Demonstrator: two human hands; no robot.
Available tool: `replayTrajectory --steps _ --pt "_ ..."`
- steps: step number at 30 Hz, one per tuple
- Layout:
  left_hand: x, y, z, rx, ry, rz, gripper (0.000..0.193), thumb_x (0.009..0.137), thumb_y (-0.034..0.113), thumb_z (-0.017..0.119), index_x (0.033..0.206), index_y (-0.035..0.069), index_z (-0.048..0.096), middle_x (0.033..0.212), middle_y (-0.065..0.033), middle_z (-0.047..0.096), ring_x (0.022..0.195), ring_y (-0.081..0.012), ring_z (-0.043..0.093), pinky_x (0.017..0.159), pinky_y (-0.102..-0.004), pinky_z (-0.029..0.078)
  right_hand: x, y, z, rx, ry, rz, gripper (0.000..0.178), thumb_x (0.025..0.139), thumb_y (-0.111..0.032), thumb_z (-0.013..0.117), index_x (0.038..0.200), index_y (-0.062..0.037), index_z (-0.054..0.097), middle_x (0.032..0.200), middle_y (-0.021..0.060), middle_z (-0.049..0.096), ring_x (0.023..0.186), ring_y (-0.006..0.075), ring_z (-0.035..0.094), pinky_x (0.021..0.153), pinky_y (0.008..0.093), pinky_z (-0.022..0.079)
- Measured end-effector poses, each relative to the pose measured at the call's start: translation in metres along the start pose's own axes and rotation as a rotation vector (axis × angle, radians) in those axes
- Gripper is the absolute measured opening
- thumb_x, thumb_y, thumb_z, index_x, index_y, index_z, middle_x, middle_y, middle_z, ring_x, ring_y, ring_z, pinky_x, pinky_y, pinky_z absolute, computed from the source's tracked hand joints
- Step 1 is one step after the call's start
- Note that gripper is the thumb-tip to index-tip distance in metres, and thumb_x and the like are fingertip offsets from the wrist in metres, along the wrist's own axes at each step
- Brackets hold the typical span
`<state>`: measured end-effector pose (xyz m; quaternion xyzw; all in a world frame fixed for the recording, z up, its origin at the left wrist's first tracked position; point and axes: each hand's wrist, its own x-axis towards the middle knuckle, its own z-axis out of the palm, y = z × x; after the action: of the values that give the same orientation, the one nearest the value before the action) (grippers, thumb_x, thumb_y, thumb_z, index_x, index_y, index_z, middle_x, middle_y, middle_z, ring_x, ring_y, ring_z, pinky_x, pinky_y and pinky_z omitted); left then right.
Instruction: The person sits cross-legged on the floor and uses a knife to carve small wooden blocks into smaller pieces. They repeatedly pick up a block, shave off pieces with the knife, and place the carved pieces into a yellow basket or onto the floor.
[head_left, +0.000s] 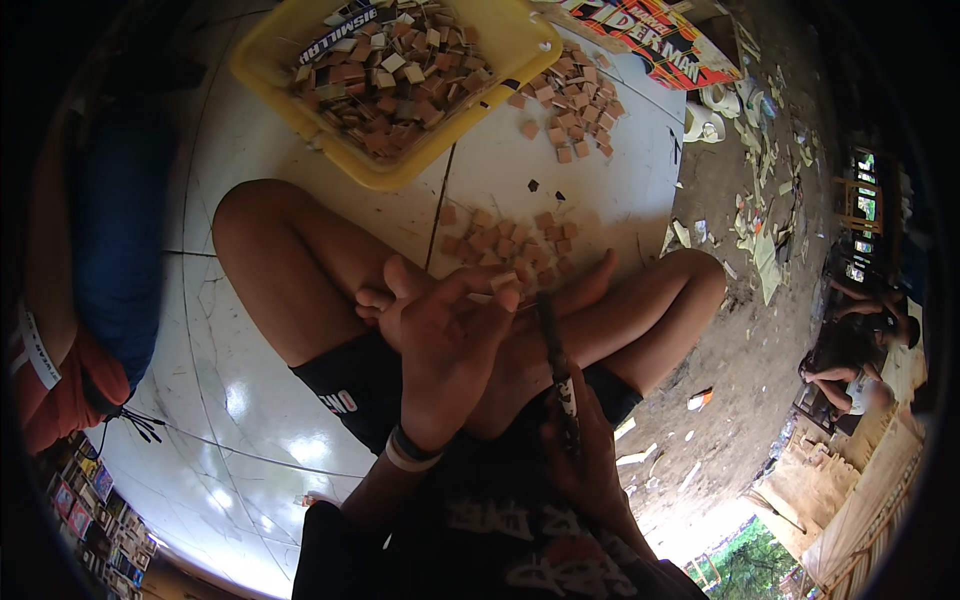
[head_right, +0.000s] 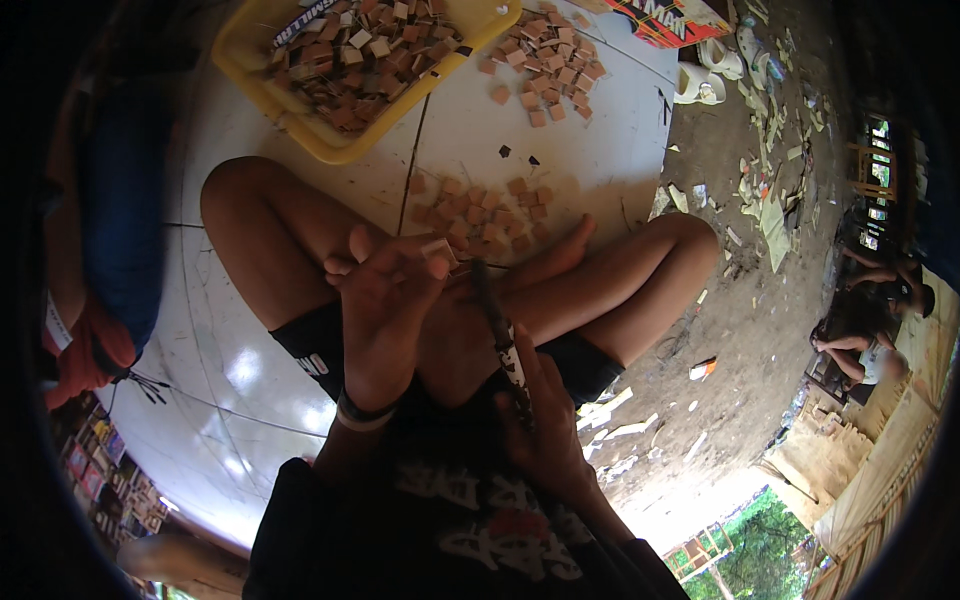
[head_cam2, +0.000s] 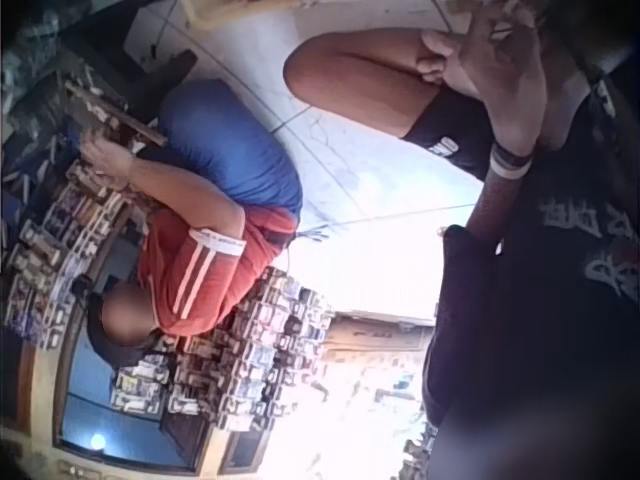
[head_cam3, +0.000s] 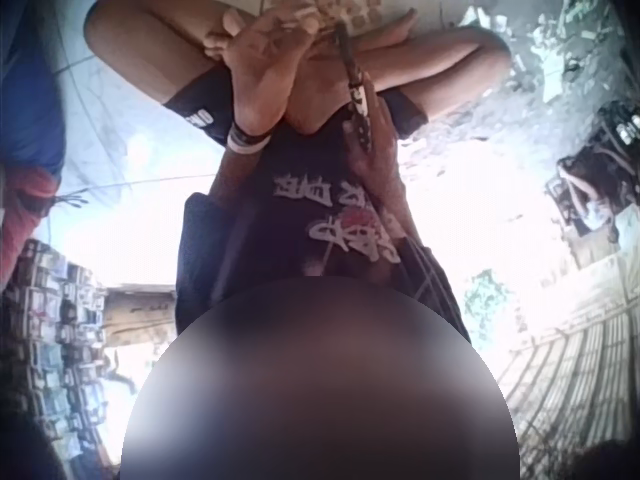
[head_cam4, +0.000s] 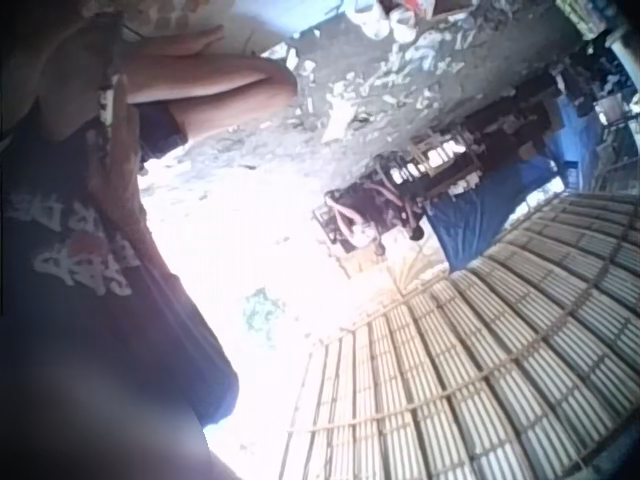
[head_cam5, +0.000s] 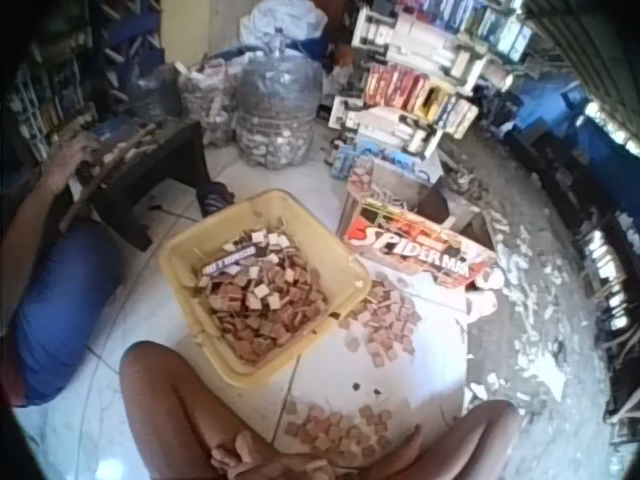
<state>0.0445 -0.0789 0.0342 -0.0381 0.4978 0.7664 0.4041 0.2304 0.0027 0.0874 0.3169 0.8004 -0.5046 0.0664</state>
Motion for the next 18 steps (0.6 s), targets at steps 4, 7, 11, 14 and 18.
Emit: replayTrajectory --steps 4,7,11,14,18 --pt "0.001 -0.005 0.001 -0.004 -0.001 0.042 0.013 0.103 0.002 0.069 0.113 -0.007 0.068 0.107 -0.0111 0.078 0.1 -0.013 0.074 0.092 -0.0245 0.059 0.0 0.002 0.001 -0.015 0.011 -0.033 0.071 0.103 -0.005 0.06 0.165 0.0033 0.028 0.124 0.0251 0.058 0.105 0.0366 0.062 0.09 0.0436 0.051" --pt "0.002 -0.004 -0.003 0.102 0.011 0.03 0.01 0.102 0.002 0.07 0.107 -0.006 0.067 0.101 -0.01 0.078 0.096 -0.0116 0.074 0.089 -0.0239 0.06 -0.001 0.005 0.001 0.064 0.007 0.002 0.072 0.102 -0.005 0.06 0.166 0.0029 0.028 0.129 0.0245 0.056 0.11 0.0359 0.062 0.093 0.0431 0.051" --pt "0.002 0.002 -0.006 0.039 -0.067 -0.023 0.011 0.103 0.005 0.07 0.108 -0.004 0.065 0.11 -0.0161 0.076 0.107 -0.0228 0.075 0.097 -0.0374 0.063 -0.004 0.011 -0.003 0.185 -0.041 0.073 0.074 0.102 -0.004 0.061 0.167 0.002 0.026 0.136 0.0246 0.054 0.116 0.036 0.061 0.097 0.0425 0.05" --pt "0.004 0.007 -0.005 0.18 -0.055 -0.023 0.012 0.104 0.006 0.069 0.106 -0.004 0.063 0.11 -0.0187 0.076 0.109 -0.0277 0.075 0.098 -0.0442 0.065 -0.004 0.017 -0.009 0.162 -0.054 -0.003 0.074 0.102 -0.004 0.06 0.167 0.0012 0.025 0.139 0.0254 0.053 0.121 0.0376 0.059 0.101 0.0432 0.048" --pt "0.007 0.009 0.0 0.149 -0.055 -0.037 0.011 0.102 0.003 0.07 0.102 -0.005 0.063 0.106 -0.0163 0.075 0.105 -0.0233 0.075 0.095 -0.0369 0.064 -0.006 0.022 -0.011 0.16 -0.071 -0.03 0.074 0.102 -0.004 0.06 0.167 0.0015 0.025 0.14 0.0261 0.052 0.124 0.0397 0.057 0.105 0.0442 0.046"
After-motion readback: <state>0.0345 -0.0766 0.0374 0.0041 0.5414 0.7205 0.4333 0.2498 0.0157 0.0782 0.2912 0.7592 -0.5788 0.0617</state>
